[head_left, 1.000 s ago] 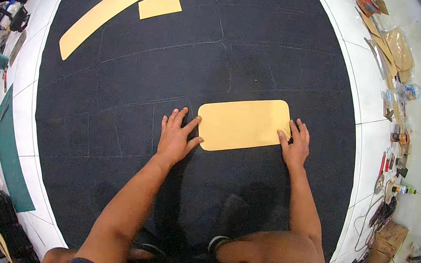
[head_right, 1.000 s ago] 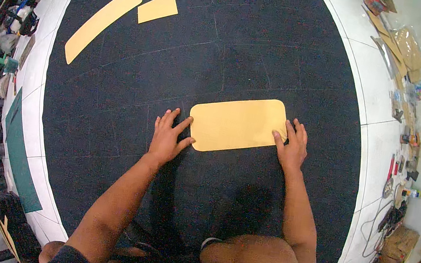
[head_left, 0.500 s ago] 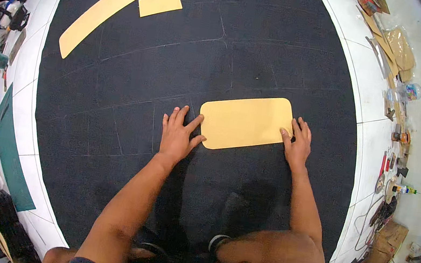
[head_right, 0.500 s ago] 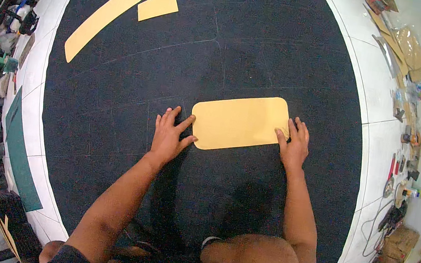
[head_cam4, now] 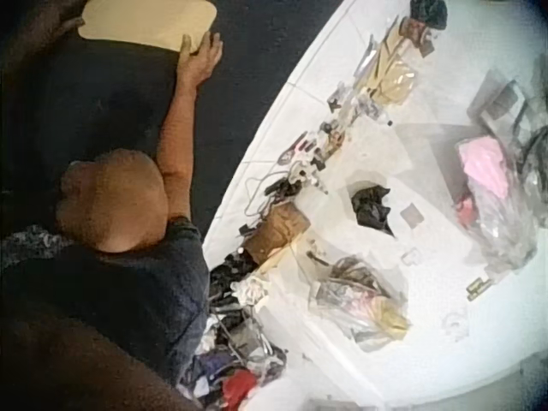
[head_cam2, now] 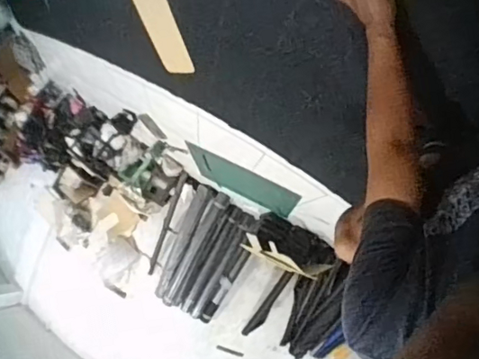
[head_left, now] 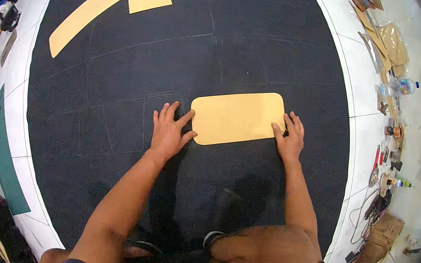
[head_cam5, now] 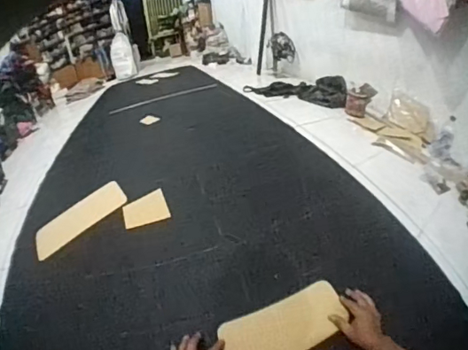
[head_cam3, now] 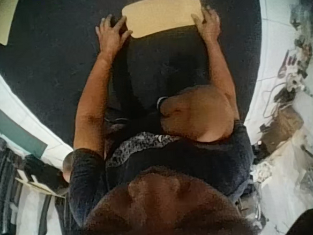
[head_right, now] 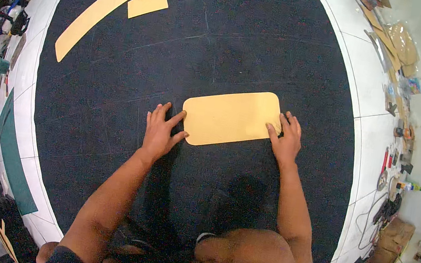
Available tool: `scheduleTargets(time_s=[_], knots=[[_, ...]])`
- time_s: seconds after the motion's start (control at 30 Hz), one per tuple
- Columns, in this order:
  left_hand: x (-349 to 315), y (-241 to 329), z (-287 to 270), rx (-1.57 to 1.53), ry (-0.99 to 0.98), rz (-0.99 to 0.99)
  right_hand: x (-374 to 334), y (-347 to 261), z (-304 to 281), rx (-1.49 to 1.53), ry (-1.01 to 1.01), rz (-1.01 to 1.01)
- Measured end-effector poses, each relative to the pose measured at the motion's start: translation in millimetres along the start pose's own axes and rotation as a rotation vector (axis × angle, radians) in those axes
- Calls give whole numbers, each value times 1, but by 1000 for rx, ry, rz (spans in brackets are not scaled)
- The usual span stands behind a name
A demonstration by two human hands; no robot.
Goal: The person arranges cardboard pattern templates across a large sheet of black fabric and traces around their outlines onto the fabric using a marking tool.
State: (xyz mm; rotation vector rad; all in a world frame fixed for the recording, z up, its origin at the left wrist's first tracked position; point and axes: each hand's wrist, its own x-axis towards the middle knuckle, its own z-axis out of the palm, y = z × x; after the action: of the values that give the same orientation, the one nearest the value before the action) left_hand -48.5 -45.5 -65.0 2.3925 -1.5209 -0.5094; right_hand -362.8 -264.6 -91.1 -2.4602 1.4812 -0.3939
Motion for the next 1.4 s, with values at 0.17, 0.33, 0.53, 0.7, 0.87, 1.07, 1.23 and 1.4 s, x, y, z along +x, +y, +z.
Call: scheduleTargets(time_s=[0.17,0.33,0.53,0.7,0.87,1.07,1.23,1.4], knots=[[-1,-2,-1,-18,10,2,0,-4,-1,4,-6,13],[-2,1,3,-20,22,0,0,-1,-2,6,-4,31],[0,1,-1,-9,10,-7,-1,-3,-2,47,-16,42],[0,0,1,-18,2,-12,0,0,-3,51,-23,38],[0,3,-4,-18,-11,-28,1,-2,-6,60,-35,46],[10,17,-11,44,-42,-25,3,-5,-12,38,-66,75],[29,30,-6,383,-116,479,7,-11,-16,26,-101,52],[33,56,22,156,-200,398,4,-7,-13,18,-60,35]])
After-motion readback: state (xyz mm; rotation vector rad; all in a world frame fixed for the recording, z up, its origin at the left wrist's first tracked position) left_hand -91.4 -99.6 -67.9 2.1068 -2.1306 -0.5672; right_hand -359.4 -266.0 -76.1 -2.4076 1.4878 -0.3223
